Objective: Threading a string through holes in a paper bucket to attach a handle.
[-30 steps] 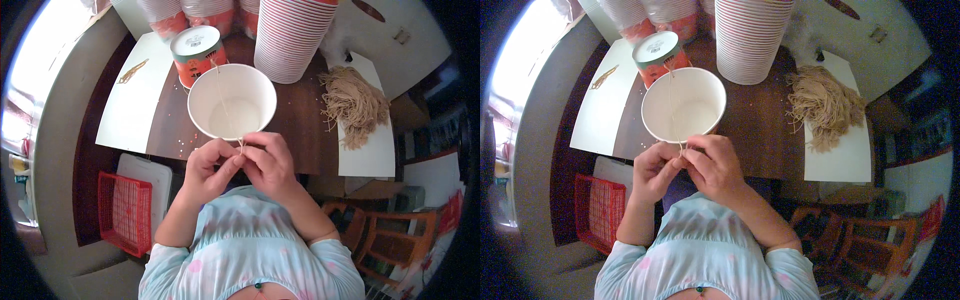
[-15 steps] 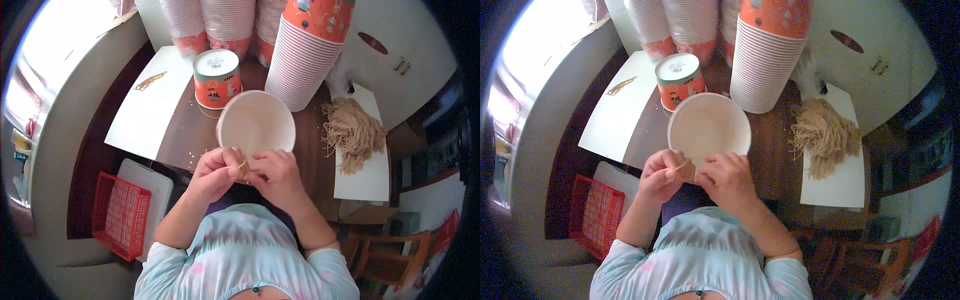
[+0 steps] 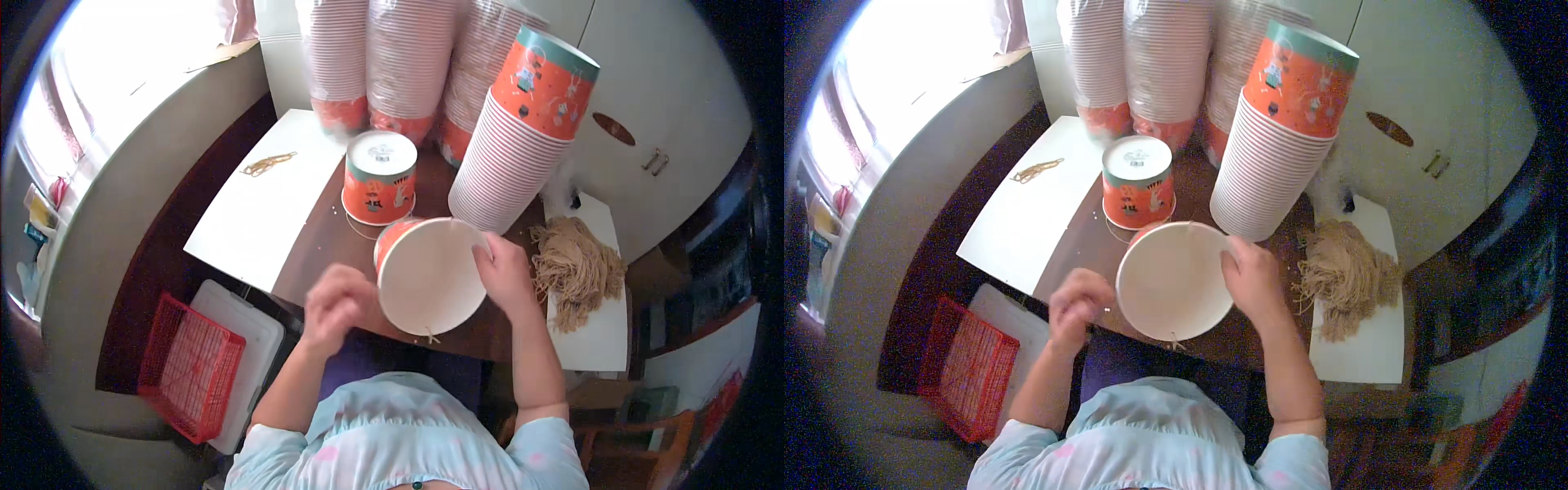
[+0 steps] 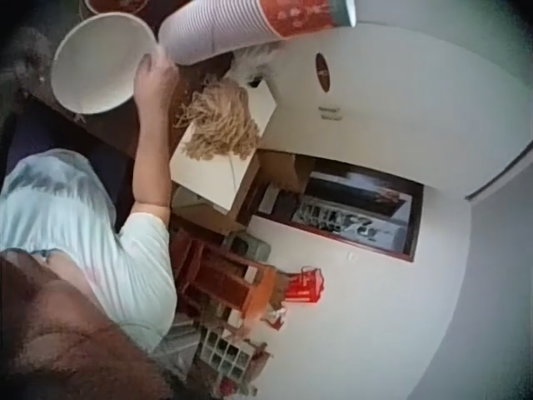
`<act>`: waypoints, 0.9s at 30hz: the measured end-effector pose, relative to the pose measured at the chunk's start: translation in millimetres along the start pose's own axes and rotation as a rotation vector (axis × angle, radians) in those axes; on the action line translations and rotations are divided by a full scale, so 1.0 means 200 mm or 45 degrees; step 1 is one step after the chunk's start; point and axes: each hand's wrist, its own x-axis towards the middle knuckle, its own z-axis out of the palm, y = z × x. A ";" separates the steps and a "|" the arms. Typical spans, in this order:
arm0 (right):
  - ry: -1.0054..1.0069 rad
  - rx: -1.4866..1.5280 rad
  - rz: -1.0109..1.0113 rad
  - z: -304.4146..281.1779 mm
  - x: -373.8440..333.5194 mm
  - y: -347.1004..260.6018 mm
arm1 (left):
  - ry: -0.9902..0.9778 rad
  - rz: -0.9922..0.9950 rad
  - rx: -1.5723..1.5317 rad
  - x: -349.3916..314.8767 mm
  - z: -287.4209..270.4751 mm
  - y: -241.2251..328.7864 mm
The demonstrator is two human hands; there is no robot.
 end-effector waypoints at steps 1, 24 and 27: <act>0.172 0.114 -0.277 0.02 -0.03 -0.04 | 0.177 -0.304 -0.113 0.00 -0.05 -0.02; -0.253 1.121 -0.086 0.68 0.78 0.17 | -0.159 -0.199 0.121 0.85 -0.24 -0.85; -0.210 1.144 -0.053 0.73 0.73 0.21 | -0.069 -0.138 0.204 0.76 -0.23 -0.97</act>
